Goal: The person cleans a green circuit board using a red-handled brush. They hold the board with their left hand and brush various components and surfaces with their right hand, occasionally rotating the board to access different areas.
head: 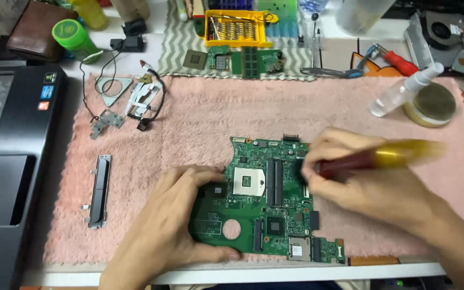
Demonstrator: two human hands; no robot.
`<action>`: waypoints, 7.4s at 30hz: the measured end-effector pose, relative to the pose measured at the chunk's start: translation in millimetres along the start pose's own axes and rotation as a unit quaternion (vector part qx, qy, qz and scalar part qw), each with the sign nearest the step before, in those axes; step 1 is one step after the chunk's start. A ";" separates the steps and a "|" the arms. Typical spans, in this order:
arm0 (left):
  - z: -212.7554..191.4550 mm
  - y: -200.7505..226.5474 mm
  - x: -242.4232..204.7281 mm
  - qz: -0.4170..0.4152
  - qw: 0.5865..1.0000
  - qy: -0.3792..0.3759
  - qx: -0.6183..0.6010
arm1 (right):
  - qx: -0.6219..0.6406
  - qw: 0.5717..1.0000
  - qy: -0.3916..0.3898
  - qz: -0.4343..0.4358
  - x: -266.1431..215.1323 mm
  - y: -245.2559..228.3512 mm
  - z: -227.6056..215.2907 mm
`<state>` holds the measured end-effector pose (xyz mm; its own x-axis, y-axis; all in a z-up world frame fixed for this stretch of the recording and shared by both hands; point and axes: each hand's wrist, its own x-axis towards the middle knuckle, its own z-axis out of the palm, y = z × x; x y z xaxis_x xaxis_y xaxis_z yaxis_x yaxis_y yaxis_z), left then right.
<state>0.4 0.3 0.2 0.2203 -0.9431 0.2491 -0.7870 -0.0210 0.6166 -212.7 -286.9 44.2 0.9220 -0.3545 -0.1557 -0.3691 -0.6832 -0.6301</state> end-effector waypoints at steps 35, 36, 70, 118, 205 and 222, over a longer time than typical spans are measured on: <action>-0.3 -1.7 -1.0 -0.002 0.999 -0.019 -0.032 | -0.145 0.952 -0.067 -0.261 28.0 -45.5 2.3; -0.5 -1.5 -1.8 -0.003 0.999 -0.016 -0.029 | -0.118 0.954 -0.131 -0.244 25.4 -50.7 4.3; 1.2 -2.7 -0.7 -0.008 0.999 -0.009 -0.029 | -0.035 0.965 0.019 -0.258 17.1 -14.6 6.1; -22.7 24.5 2.1 0.059 0.997 0.047 -0.034 | 0.612 0.696 0.335 0.170 -74.1 30.1 1.5; -69.1 26.0 124.3 -0.352 0.879 -0.248 -0.204 | 0.370 0.885 0.282 0.026 -80.0 0.2 7.7; -29.3 20.7 27.2 -0.040 0.996 -0.071 0.044 | -0.054 0.997 0.009 0.053 23.8 -50.9 14.3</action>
<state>7.0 -16.1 41.6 0.2049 -0.9747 0.0898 -0.8196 -0.1207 0.5600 -170.3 -251.4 61.6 0.8756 -0.4388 -0.2022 -0.4751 -0.7062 -0.5249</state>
